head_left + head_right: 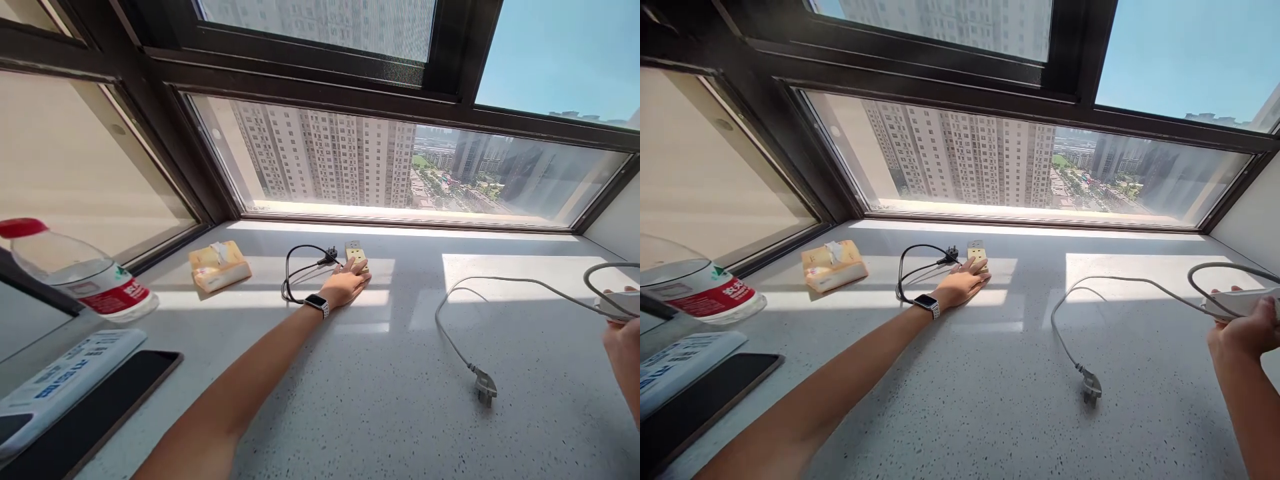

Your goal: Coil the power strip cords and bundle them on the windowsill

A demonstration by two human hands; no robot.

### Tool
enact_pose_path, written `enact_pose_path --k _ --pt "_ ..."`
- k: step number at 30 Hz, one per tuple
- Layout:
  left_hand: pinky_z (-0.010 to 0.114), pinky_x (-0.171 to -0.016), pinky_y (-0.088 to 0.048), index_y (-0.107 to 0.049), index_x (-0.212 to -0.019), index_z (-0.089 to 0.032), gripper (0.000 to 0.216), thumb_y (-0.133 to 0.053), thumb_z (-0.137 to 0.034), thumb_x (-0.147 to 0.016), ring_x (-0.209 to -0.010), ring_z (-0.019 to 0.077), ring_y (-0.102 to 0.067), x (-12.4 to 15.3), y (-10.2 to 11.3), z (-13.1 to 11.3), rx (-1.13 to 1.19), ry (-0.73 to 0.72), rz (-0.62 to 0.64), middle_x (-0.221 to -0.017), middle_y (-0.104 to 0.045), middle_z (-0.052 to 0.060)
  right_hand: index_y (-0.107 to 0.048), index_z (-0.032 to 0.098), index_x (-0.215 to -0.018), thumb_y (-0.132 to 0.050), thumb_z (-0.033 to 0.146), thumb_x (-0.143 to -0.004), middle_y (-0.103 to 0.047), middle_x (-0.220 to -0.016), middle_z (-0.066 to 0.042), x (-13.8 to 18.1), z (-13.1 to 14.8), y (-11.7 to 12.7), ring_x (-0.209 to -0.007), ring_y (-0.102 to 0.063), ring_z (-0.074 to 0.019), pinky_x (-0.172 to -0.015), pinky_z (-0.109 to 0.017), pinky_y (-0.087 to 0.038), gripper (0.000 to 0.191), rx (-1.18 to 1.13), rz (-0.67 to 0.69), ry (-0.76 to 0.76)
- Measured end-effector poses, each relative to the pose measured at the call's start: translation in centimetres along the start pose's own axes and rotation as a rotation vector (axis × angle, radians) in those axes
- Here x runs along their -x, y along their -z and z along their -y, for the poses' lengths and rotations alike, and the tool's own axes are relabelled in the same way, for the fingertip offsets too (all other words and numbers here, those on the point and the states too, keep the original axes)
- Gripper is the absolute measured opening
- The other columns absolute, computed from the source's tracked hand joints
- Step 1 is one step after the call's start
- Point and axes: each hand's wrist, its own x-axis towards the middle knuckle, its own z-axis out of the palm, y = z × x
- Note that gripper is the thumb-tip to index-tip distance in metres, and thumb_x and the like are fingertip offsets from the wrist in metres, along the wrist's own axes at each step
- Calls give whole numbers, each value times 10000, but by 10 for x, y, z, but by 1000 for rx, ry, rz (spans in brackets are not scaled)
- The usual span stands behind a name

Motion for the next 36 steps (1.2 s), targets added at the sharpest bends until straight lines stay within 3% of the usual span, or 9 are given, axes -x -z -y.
enact_pose_path --k 6,10,13,16,20,22,25,28,36 --pt "515 -1188 -168 -669 -1136 -254 349 -463 -432 -919 -1395 313 -385 11 32 85 201 51 -111 -1322 -626 78 -488 272 -1239 -599 413 -824 -641 -1209 -123 39 -57 -36 -955 -721 -300 -697 -447 -636 452 -51 -135 139" --pt "622 -1164 -81 -686 -1045 -206 326 -521 -442 -891 -1388 380 -372 12 44 99 207 233 -256 -1273 -641 121 -516 239 -1074 -655 362 -718 -689 -1085 -104 59 -96 -56 -996 -712 -299 -730 -404 -641 401 -123 -121 165" --pt "617 -1170 -58 -699 -1057 -218 323 -591 -437 -846 -1416 410 -319 9 34 74 200 287 -296 -1365 -584 141 -524 220 -1047 -647 443 -680 -705 -1001 -99 68 -112 -64 -940 -723 -312 -657 -404 -648 446 -16 -31 93" --pt "572 -1181 -154 -687 -1158 -244 399 -609 -464 -834 -1410 386 -354 10 16 23 219 227 -256 -1417 -551 130 -518 210 -1116 -642 464 -658 -713 -1001 -101 80 -116 -70 -876 -729 -305 -591 -374 -631 538 54 85 17" --pt "505 -1149 -298 -411 -1475 -226 586 -343 -524 -975 -1403 285 -396 29 2 -51 328 28 -63 -1518 -437 129 -525 202 -1115 -674 472 -629 -713 -975 -101 97 -108 -78 -790 -719 -289 -550 -343 -580 575 157 364 -19" --pt "469 -1139 -332 -351 -1511 -208 663 -393 -569 -955 -1408 281 -389 43 1 -76 365 -47 3 -1534 -409 144 -558 189 -1051 -691 509 -624 -709 -926 -104 107 -106 -83 -757 -705 -287 -533 -334 -548 550 254 505 -43" --pt "489 -1123 -353 -499 -1418 -215 628 -550 -558 -895 -1374 312 -426 65 1 -97 343 -138 118 -1474 -489 141 -598 171 -979 -703 554 -616 -702 -876 -108 122 -108 -93 -734 -680 -279 -534 -326 -512 538 392 643 -49" --pt "492 -1071 -395 -691 -1161 -239 359 -615 -456 -886 -1281 311 -502 84 2 -104 292 -159 106 -1349 -594 114 -612 170 -975 -727 556 -607 -702 -907 -119 131 -113 -102 -789 -669 -284 -567 -322 -502 545 524 670 43" --pt "374 -766 -458 -699 -991 -205 244 -514 -356 -940 -870 221 -597 114 13 -143 245 -204 -83 -944 -671 96 -581 169 -1154 -716 630 -657 -685 -1100 -150 126 -112 -106 -923 -675 -316 -634 -340 -533 691 725 607 147"
